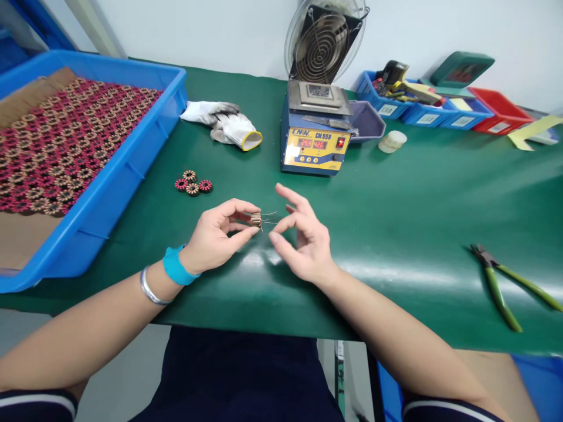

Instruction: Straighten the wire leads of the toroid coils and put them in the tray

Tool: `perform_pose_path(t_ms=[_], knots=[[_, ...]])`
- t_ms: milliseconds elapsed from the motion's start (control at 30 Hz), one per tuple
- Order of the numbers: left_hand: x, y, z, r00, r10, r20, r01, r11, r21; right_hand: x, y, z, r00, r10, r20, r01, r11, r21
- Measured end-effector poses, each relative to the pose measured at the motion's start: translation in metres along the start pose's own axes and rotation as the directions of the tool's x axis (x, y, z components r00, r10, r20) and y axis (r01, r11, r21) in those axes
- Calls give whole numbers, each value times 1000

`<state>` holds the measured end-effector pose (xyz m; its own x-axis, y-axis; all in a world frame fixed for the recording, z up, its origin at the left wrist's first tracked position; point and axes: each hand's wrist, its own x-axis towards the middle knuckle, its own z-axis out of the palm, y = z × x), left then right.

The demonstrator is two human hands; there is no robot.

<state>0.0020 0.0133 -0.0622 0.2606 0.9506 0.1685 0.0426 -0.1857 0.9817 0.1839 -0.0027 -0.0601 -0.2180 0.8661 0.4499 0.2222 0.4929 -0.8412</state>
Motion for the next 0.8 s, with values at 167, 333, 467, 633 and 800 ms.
perform_pose_path(t_ms=[167, 333, 467, 633, 800], knots=[[0, -2, 0, 998, 36, 44, -34, 999, -39, 7, 16, -4, 993, 99, 66, -102, 994, 43], [-1, -3, 0, 996, 54, 74, -54, 999, 1, 7, 21, -1, 988, 117, 104, -125, 989, 74], [-1, -3, -1, 994, 60, 90, -63, 997, 31, 6, 22, 0, 988, 123, 90, -131, 987, 92], [-2, -3, -1, 995, 50, 92, -53, 998, 29, 6, 24, 1, 990, 112, 87, -119, 990, 81], [0, 1, -1, 997, -44, 67, 47, 998, -52, 7, 19, -4, 1000, 22, -5, -22, 1000, -20]])
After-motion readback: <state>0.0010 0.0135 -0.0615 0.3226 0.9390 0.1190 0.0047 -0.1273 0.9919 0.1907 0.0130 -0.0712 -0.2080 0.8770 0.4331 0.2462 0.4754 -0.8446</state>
